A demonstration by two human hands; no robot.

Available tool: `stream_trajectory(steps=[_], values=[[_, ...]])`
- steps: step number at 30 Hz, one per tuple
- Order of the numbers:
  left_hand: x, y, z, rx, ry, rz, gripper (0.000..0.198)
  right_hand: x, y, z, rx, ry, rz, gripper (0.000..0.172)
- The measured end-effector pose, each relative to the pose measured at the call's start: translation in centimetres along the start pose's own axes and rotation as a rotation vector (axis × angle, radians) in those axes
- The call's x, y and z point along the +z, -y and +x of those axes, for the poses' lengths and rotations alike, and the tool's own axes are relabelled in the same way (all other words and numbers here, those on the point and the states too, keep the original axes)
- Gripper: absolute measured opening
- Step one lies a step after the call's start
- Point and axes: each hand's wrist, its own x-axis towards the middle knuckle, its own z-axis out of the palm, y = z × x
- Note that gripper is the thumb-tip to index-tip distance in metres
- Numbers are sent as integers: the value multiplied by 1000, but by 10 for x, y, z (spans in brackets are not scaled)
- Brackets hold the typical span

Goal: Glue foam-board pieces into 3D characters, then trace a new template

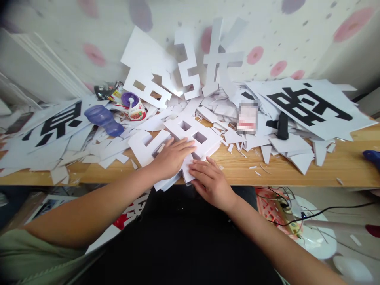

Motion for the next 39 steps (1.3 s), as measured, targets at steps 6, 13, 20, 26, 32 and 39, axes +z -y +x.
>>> stream_trajectory(steps=[6,13,20,26,32,39], values=[[0,3,0,-5,27,-26,51,29,8,-13,112,-211,-158,76],[0,5,2,-5,54,-13,46,51,14,-10,166,-265,-298,65],[0,5,2,25,66,36,44,54,16,-7,179,-317,-330,53],[-1,5,1,42,72,68,44,56,18,-5,191,-337,-324,51],[0,5,2,34,69,83,44,58,17,-5,187,-352,-315,49],[0,5,2,39,51,71,43,56,15,-7,161,-311,-331,52]])
